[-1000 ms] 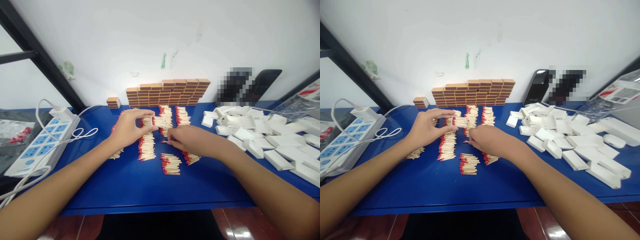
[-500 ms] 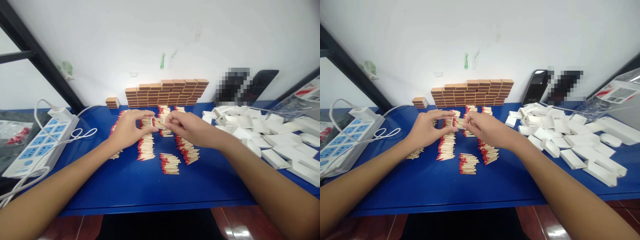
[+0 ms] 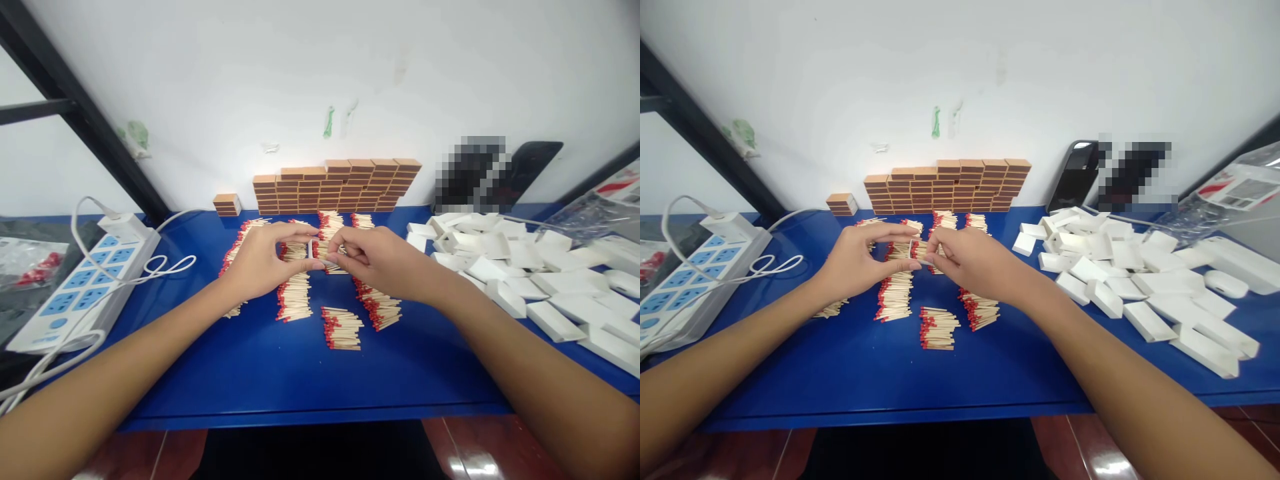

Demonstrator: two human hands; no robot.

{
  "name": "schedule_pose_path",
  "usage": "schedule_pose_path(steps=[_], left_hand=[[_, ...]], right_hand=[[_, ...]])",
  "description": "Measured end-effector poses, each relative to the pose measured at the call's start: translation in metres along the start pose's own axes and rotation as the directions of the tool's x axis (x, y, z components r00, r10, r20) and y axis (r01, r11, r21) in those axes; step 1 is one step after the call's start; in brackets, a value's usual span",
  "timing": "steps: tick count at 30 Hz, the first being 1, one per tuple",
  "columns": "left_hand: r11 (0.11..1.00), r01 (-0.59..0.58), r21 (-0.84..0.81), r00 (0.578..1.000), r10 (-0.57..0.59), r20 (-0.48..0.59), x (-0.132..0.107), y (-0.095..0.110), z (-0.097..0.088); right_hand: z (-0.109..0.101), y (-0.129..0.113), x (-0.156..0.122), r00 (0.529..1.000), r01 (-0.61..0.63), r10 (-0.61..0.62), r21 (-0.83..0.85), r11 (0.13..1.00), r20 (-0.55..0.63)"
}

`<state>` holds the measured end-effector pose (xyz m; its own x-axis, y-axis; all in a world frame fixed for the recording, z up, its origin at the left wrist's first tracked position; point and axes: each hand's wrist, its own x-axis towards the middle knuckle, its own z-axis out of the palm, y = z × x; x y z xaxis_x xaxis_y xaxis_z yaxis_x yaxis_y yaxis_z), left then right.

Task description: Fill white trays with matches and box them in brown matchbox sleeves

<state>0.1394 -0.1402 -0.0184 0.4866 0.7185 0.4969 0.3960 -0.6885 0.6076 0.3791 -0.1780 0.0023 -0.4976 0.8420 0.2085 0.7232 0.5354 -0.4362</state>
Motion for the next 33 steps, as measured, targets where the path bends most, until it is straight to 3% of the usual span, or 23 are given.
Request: schedule_pose_path(steps=[7, 33], left_hand=[[1.0, 0.006, -0.01, 1.0, -0.006, -0.002, 0.0006, 0.0004, -0.0001], [1.0, 0.007, -0.006, 1.0, -0.007, 0.005, 0.0001, 0.0002, -0.0006]], right_hand=[[-0.0005, 0.0003, -0.0001, 0.996, 0.007, -0.006, 0.013, 1.0, -0.085], [-0.0021, -0.002, 0.0009, 0.999, -0.051, 0.048, -0.135, 0.99, -0.024]])
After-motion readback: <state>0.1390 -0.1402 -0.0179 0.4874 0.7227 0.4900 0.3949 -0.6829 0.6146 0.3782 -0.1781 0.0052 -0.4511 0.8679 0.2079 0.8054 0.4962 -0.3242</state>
